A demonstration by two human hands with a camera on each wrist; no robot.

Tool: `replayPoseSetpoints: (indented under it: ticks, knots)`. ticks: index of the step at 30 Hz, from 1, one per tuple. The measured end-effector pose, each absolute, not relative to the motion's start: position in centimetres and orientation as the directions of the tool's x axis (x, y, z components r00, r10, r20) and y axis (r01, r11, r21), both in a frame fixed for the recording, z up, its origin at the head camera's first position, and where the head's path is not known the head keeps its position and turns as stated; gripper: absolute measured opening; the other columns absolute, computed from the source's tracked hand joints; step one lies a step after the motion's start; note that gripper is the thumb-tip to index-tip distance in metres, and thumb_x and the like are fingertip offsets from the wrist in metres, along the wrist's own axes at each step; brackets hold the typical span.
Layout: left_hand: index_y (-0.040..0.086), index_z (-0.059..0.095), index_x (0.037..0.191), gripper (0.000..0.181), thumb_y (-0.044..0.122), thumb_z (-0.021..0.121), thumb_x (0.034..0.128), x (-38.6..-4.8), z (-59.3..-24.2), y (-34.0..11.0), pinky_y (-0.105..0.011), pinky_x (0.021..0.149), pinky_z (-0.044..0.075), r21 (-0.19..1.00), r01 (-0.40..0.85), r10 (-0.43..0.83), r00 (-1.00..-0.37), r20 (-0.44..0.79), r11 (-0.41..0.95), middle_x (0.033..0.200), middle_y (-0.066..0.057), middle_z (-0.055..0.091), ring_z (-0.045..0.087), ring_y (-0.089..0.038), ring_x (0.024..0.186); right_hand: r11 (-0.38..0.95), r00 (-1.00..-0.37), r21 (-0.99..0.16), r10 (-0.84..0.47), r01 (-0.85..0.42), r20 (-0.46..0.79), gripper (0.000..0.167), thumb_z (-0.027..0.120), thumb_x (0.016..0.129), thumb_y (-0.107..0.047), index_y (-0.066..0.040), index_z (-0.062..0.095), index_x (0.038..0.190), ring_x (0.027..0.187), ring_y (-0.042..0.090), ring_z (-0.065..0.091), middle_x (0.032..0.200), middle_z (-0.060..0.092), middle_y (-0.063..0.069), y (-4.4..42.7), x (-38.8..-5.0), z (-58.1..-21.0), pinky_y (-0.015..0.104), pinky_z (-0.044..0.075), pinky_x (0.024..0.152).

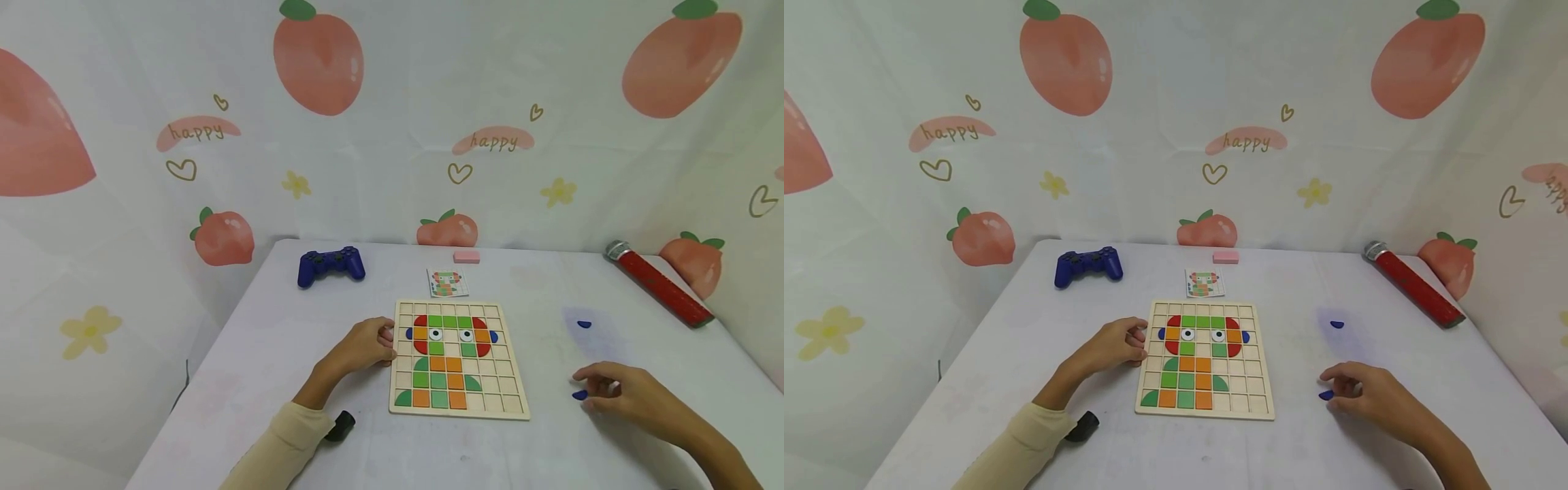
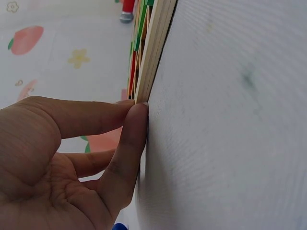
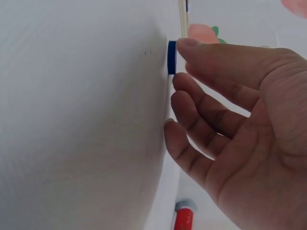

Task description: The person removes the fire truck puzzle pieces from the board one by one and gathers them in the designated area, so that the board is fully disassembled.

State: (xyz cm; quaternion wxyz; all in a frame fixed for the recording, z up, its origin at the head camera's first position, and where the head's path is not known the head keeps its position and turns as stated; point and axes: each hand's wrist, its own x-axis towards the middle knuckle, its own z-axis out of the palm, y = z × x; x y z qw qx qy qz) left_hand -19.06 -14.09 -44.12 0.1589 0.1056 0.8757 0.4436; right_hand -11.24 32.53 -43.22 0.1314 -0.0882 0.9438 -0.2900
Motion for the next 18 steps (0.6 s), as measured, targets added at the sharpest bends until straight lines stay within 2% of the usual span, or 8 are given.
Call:
replayPoseSetpoints:
  ticks: [6,12,18]
  knots:
    - [-0.008,0.057,0.143,0.061,0.003,0.08,0.0884,-19.11,-44.16,-14.08,-0.027,0.075,0.059,0.81,0.044,0.323,-0.928,-0.183,0.585,0.102,-0.007,0.064,0.062,-0.017,0.087,0.813,-0.945,-0.576,-0.251,-0.089,-0.208,0.036,0.081,0.092,-0.021,-0.007,0.073,0.124,0.084,0.004,0.055,0.101,0.068,-0.001,32.62,-11.45,-43.26,0.022,0.054,0.072]
    - [-0.007,0.057,0.143,0.06,0.004,0.08,0.0888,-19.1,-44.13,-14.08,-0.027,0.076,0.059,0.808,0.044,0.323,-0.928,-0.184,0.588,0.101,-0.006,0.064,0.062,-0.017,0.088,0.785,-0.94,-0.597,-0.31,-0.166,-0.146,0.039,0.085,0.089,-0.021,-0.009,0.074,0.123,0.088,-0.001,0.057,0.111,0.073,-0.002,32.56,-11.33,-43.53,0.022,0.053,0.073]
    - [-0.007,0.057,0.143,0.059,0.004,0.08,0.0889,-19.06,-44.16,-14.07,-0.028,0.076,0.059,0.808,0.04,0.32,-0.929,-0.187,0.588,0.102,-0.007,0.064,0.061,-0.017,0.088,0.774,-0.932,-0.609,-0.329,-0.174,-0.151,0.039,0.086,0.088,-0.02,-0.01,0.074,0.123,0.088,0.001,0.057,0.11,0.071,-0.002,32.03,-11.52,-43.47,0.022,0.053,0.074]
